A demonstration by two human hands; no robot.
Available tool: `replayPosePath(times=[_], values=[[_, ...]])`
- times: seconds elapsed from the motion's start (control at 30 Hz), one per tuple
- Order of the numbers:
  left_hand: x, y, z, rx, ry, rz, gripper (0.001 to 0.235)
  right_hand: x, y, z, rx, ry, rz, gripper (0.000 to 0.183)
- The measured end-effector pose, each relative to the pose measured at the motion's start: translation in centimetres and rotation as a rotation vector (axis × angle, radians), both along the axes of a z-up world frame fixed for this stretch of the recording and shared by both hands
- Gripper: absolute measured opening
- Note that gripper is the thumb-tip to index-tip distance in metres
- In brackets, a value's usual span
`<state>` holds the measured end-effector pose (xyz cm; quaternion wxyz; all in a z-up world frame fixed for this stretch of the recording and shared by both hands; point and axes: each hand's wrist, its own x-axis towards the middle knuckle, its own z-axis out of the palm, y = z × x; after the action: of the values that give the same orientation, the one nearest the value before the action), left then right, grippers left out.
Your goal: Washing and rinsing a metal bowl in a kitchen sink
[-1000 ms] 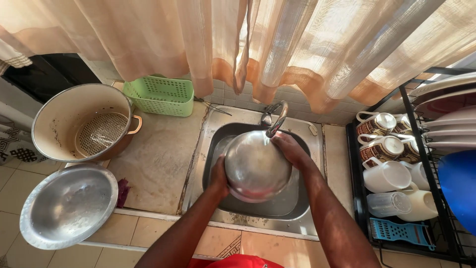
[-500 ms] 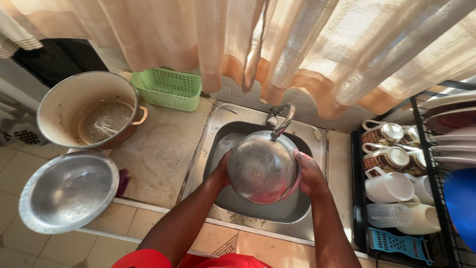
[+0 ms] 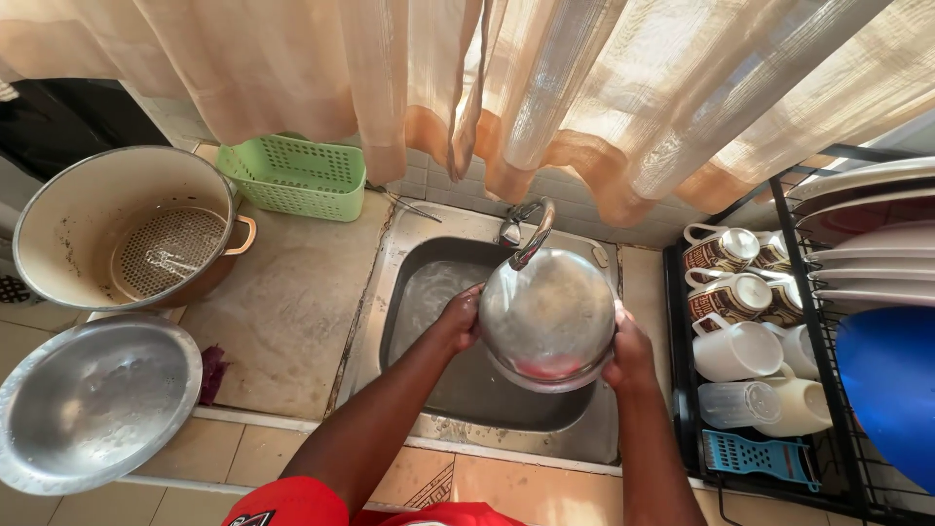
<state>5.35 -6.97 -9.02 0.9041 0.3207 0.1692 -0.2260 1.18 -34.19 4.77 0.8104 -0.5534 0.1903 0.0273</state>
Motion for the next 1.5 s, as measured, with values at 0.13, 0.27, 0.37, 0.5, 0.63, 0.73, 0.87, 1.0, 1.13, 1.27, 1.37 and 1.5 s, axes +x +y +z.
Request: replayPosePath(times=[0.13,0.27,0.37,0.5,0.63,0.73,0.87,1.0,1.13,1.27,1.37,1.5], values=[[-0.1,0.3,1.4,0.168,-0.04,0.083,0.033,-0.9,2.0,2.0,0.199,0.222,0.003,0.02],[0.0,1.6,4.1,0.229,0.018,0.116,0.03,-1.5,3.6,2.7,0.271,0.35,0.043,0.026],[-0.6,2.8,7.1,0.212,0.022,0.148,0.031,-2.0,5.9,4.6,0.241,0.351,0.087,0.029],[-2.9,4.3,12.5,0.115,0.063,0.182,0.032,-2.7,8.6,6.7,0.196,0.358,0.169,0.035],[-2.6,6.2,9.8,0.041,0.037,0.15,0.037,-3.9,10.8,8.7,0.128,0.376,0.266,0.046],[-2.3,8.2,7.4,0.067,0.018,0.169,0.032,-4.2,12.6,10.6,0.085,0.367,0.333,0.054],[-4.5,10.1,9.9,0.208,-0.022,0.216,0.038,-4.4,14.7,13.6,0.021,0.339,0.421,0.066],[-5.6,11.5,12.0,0.348,-0.039,0.194,0.051,0.6,13.9,4.9,0.422,0.59,0.142,0.058],[-8.1,11.5,18.2,0.497,-0.063,0.094,0.066,1.6,14.5,3.7,0.373,0.418,0.119,0.041],[-9.1,10.4,21.2,0.561,-0.067,0.033,0.073,2.4,14.5,3.4,0.179,0.257,0.181,0.041],[-6.4,11.2,14.3,0.524,0.098,0.008,0.081,4.1,11.7,-2.9,0.194,0.073,0.209,0.035],[-8.7,10.2,18.2,0.488,0.232,-0.04,0.082,2.9,9.9,-2.0,0.1,0.025,0.156,0.041]])
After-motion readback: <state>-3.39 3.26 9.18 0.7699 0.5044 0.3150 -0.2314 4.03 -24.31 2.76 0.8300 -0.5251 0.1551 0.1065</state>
